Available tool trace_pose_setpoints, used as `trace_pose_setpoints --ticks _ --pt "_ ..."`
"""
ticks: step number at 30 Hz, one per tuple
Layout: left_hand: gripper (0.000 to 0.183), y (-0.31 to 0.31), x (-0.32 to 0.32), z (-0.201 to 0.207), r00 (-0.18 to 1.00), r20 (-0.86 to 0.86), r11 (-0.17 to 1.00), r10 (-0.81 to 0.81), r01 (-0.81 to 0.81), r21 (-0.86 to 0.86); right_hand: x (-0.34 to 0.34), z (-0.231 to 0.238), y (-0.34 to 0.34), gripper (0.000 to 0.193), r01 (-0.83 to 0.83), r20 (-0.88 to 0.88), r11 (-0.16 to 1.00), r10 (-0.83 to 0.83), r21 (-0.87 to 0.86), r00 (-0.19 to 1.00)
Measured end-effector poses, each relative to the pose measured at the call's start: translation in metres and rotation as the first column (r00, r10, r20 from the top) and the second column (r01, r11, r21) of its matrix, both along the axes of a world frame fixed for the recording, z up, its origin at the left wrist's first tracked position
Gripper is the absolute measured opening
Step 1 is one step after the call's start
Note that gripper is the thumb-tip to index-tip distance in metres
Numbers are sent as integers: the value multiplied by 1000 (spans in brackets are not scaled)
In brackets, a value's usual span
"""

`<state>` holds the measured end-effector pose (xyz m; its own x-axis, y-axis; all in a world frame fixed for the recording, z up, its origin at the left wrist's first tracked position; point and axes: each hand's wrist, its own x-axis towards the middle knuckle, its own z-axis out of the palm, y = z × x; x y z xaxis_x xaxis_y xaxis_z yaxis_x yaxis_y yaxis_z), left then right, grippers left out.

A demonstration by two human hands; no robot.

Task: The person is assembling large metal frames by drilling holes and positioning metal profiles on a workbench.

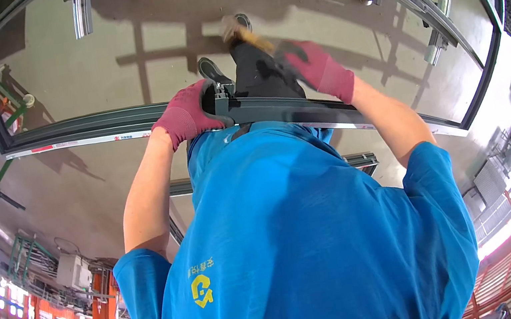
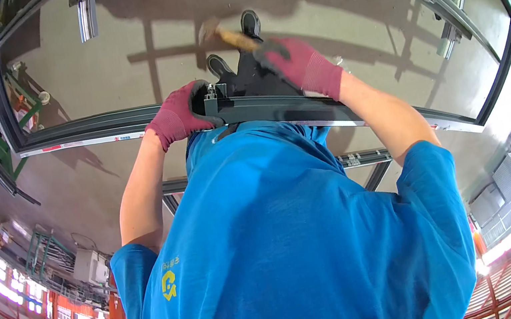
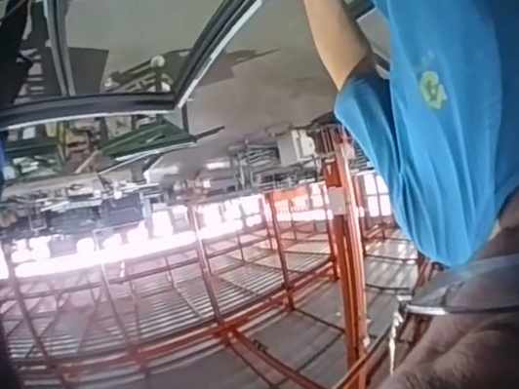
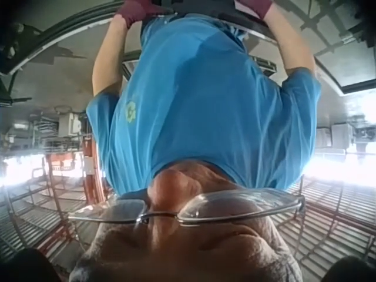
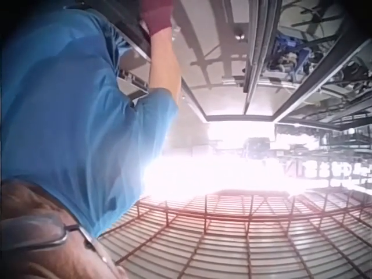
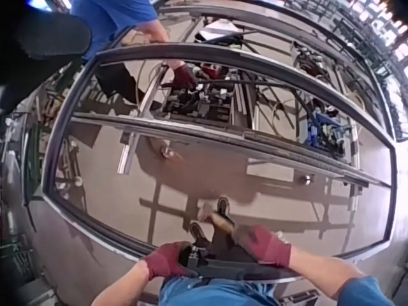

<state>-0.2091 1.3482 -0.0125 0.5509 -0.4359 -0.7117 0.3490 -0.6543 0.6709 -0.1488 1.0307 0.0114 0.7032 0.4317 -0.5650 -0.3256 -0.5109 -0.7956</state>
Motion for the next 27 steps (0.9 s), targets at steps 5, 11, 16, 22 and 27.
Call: trace_pose_setpoints --ticks 5,11,16,22,27 --pt "86 1 1 -5 998 -55 998 26 -29 -55 -68 -36 -21 41 -413 102 908 418 -72 903" --pt "82 1 2 -1 999 44 1000 -8 8 0 -34 -29 -12 27 -95 316 988 129 -121 940" --pt "85 -2 -1 4 998 -58 998 6 -9 -59 -58 -21 -21 31 -366 -1 929 366 -60 931" --pt "87 3 -9 -5 999 6 999 34 -34 22 18 16 16 33 -22 -113 991 6 -136 994" --pt "86 -6 5 9 1000 -11 999 -27 28 30 -30 -62 5 38 -385 56 918 391 -97 919"
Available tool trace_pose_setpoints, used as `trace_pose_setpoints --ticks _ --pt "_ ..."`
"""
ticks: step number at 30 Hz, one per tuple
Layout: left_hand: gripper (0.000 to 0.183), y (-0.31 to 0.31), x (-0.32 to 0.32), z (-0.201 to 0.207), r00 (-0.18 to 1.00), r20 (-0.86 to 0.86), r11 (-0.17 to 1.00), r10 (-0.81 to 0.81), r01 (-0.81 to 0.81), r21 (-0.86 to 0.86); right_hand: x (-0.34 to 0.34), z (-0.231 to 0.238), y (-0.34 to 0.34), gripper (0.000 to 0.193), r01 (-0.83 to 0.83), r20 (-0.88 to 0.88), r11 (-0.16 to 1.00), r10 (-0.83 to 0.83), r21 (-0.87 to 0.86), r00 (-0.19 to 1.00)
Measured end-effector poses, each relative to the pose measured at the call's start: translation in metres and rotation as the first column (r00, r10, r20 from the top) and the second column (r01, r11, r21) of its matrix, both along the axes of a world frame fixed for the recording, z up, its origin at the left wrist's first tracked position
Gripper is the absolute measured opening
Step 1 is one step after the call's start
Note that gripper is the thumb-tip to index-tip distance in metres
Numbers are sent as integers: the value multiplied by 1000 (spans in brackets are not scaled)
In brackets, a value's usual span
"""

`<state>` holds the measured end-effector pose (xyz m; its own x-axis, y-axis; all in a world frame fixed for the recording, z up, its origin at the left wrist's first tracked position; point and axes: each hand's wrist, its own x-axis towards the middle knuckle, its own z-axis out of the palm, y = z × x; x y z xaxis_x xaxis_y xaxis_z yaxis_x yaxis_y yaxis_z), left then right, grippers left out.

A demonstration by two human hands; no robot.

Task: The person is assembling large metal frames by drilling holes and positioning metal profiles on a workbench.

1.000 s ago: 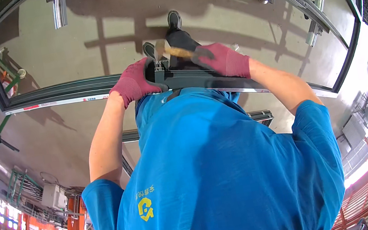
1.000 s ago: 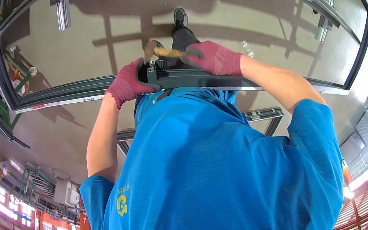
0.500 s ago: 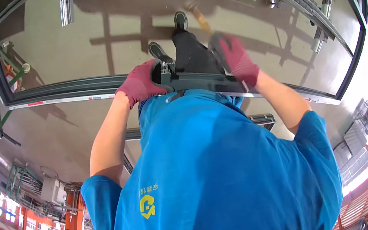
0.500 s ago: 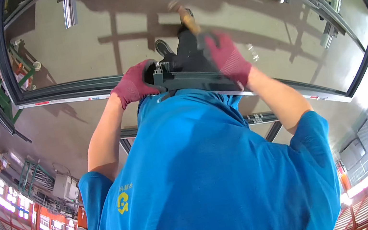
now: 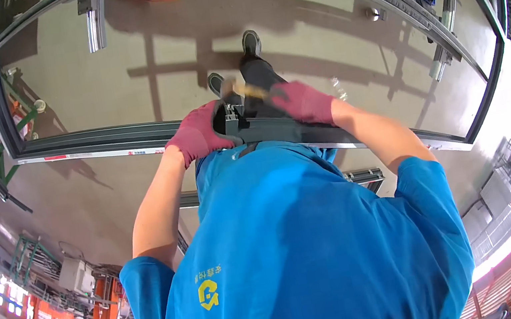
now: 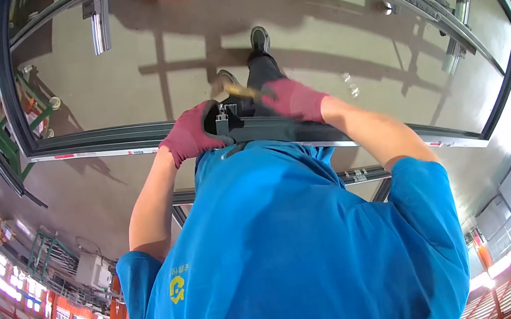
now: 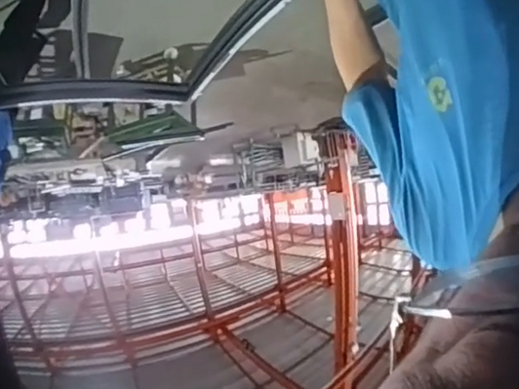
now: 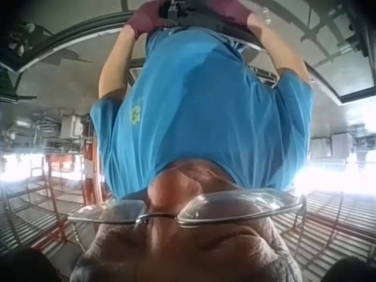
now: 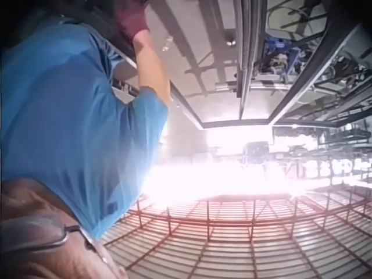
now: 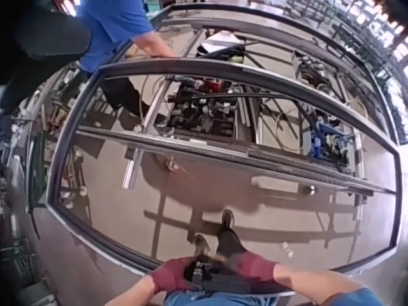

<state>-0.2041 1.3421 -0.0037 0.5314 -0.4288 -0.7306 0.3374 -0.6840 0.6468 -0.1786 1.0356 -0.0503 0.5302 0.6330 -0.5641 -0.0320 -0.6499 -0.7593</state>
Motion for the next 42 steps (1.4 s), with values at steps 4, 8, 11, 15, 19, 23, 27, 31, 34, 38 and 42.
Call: trace_pose_setpoints --ticks 4,8,11,15,19,23,27,31,34,38,42 --pt "89 2 0 0 1000 -25 1000 17 -17 8 11 12 -1 43 -44 -146 998 37 -42 989" --pt "89 4 -2 -5 1000 13 1000 -2 2 21 22 -2 -3 44 309 -134 946 -320 -97 938" --pt "86 4 0 -4 1000 -7 1000 -4 4 -1 14 13 8 39 430 -251 897 -441 -101 862" --pt "88 3 -4 -8 999 30 1000 13 -13 2 12 21 4 36 -52 -410 992 0 -116 912" --pt "87 4 -4 -6 1000 18 1000 -5 5 21 27 29 7 37 418 -164 908 -416 -28 894" --pt "85 3 -5 -8 999 -35 1000 1 -1 1 32 54 21 43 -123 -587 957 -59 -265 808" --pt "83 4 -4 -9 1000 14 1000 13 -13 6 0 1 -10 35 158 -181 986 -164 -45 970" --pt "85 0 7 -2 1000 12 999 8 -7 -39 -6 1 -5 35 223 147 972 -232 76 961" --pt "88 3 7 12 992 -113 995 58 -66 -70 -9 2 -17 37 3 41 1000 -4 16 999" --pt "86 7 0 -5 1000 -8 1000 -6 6 -15 25 39 -10 38 389 -108 921 -390 -30 915" --pt "88 4 -4 -10 999 27 999 -18 19 -46 8 58 -15 39 367 -18 927 -370 -71 929"
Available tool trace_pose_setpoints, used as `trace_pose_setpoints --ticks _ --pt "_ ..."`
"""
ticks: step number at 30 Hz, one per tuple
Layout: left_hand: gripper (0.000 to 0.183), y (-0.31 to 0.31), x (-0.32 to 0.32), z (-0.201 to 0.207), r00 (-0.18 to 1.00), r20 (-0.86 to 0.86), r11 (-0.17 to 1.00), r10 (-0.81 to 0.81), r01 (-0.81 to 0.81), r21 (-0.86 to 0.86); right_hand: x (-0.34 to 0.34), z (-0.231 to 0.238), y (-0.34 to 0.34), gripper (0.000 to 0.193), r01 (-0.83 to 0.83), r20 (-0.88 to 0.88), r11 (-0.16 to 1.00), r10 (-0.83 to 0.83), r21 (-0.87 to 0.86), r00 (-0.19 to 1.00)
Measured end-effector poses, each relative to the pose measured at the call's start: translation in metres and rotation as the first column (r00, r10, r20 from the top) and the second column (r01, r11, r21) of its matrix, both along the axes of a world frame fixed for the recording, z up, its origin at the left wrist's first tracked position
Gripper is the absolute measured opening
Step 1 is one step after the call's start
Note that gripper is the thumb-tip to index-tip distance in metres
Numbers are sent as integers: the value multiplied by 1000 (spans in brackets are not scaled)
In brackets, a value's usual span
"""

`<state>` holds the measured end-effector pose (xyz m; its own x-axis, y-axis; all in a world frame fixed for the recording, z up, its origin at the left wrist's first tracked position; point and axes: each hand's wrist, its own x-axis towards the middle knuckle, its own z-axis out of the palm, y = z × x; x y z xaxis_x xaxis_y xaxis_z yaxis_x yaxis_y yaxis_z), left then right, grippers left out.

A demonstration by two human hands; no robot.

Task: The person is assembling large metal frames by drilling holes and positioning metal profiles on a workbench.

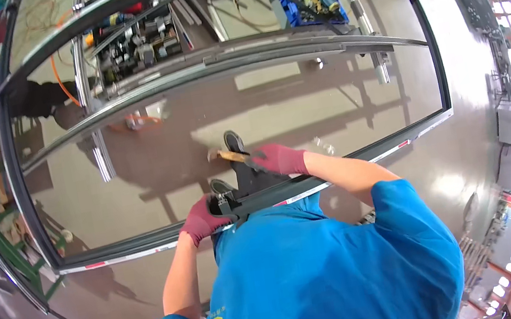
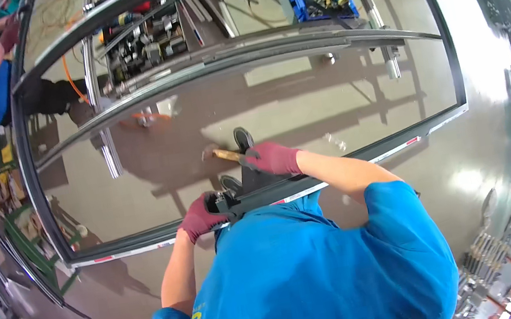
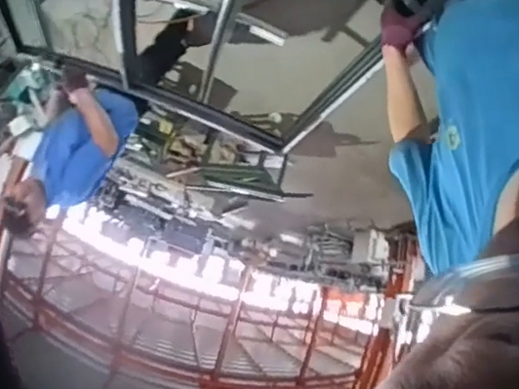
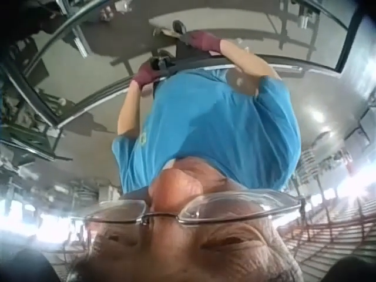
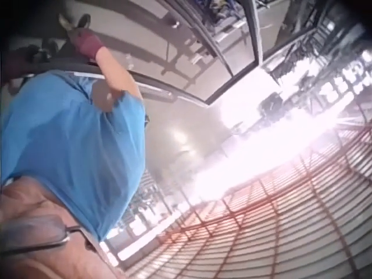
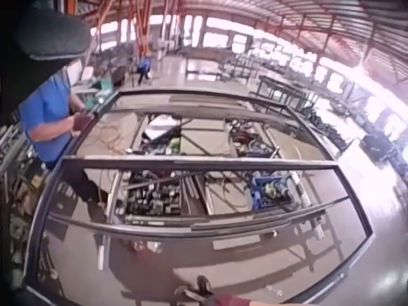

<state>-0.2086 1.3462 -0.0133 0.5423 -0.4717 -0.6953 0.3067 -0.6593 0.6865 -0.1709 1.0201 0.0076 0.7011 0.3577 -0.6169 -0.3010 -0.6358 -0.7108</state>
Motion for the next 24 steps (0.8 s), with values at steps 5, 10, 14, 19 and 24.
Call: trace_pose_setpoints --ticks 5,10,14,19,24 --pt "68 6 -3 -13 977 -34 961 208 -211 -181 -43 17 2 42 54 4 998 -54 -14 999" --pt "49 18 15 -18 925 102 914 367 -338 -226 -81 50 18 58 210 70 978 -210 9 975" --pt "47 -37 -3 20 888 93 816 450 -366 -448 -102 87 36 70 256 202 965 -240 -56 949" --pt "46 -103 -32 30 846 -160 708 509 -518 -480 -115 85 34 69 258 434 960 -188 -107 881" --pt "61 -142 -41 51 797 81 744 599 -515 -426 -112 75 2 55 257 494 960 -171 -111 852"
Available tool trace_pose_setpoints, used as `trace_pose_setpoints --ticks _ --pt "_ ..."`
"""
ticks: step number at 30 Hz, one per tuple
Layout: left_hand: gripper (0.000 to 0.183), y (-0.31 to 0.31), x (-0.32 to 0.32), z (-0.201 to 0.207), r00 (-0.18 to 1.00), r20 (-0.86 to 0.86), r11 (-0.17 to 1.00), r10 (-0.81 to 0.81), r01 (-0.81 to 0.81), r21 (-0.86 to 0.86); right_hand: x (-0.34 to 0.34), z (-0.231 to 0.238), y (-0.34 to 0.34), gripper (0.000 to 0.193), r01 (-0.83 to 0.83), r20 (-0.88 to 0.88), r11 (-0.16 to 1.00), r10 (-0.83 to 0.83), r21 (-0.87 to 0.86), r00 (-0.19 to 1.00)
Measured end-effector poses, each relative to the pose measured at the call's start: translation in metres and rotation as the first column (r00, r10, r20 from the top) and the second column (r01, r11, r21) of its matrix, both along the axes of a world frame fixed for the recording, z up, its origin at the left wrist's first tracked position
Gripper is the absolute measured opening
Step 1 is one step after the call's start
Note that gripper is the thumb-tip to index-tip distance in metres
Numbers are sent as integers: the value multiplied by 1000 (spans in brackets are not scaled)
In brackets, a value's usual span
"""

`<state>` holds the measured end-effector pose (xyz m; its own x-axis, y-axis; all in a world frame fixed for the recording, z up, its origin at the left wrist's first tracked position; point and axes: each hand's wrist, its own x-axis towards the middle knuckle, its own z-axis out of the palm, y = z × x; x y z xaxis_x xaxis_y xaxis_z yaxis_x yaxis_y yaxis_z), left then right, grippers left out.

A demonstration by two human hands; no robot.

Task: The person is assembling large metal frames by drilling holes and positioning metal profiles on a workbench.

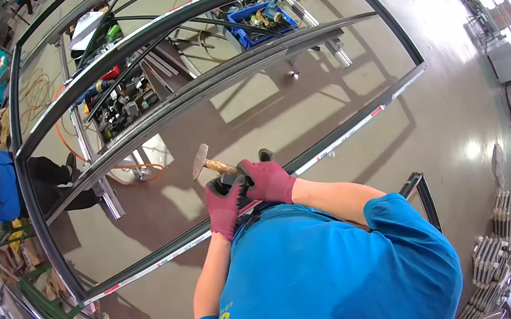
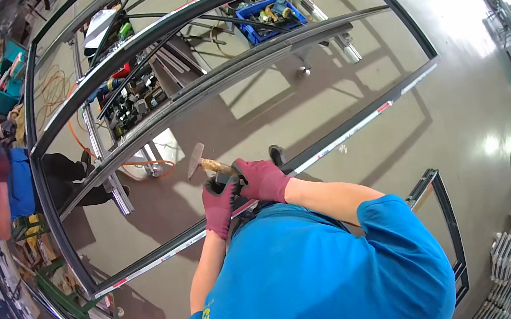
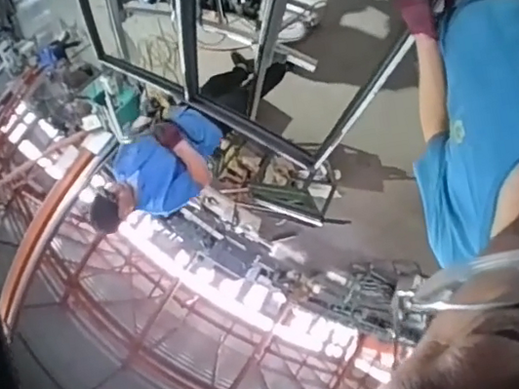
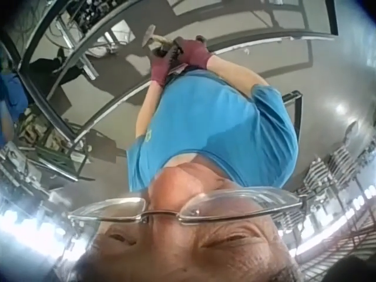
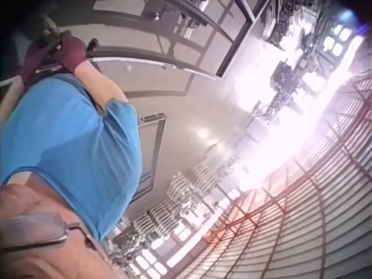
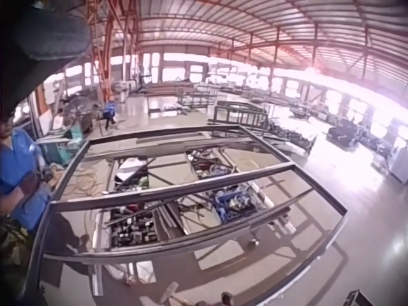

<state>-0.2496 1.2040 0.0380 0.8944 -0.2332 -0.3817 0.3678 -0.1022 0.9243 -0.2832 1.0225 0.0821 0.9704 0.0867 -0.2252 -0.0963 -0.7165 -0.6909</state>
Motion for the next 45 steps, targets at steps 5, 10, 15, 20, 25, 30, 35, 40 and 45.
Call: trace_pose_setpoints --ticks 5,10,15,20,25,30,35,40,45 --pt "58 -43 11 -1 994 25 990 104 -106 96 25 -18 -46 55 -102 -26 994 102 -30 995" --pt "58 -130 37 17 976 -41 970 214 -207 131 68 -29 -125 56 -238 -27 970 237 -47 971" --pt "62 -194 54 22 967 -41 956 253 -244 165 106 -41 -192 53 -342 -39 938 340 -57 940" --pt "73 -232 61 17 970 -21 948 243 -233 219 125 -28 -242 50 -336 -54 941 338 32 940" --pt "74 -233 50 15 981 118 981 157 -169 99 121 -20 -266 53 -45 20 984 42 175 999" --pt "63 -214 4 9 996 64 950 -61 38 309 116 -3 -318 41 255 -150 932 -222 256 963" --pt "58 -189 -38 -29 963 143 828 -230 117 548 141 21 -377 29 504 -322 804 -408 316 854" --pt "53 -200 -45 -42 926 238 717 -294 49 695 204 -35 -480 36 595 -328 767 -513 240 793" --pt "47 -206 -44 -43 943 157 621 -292 62 782 308 -78 -521 32 632 -473 762 -509 140 719"
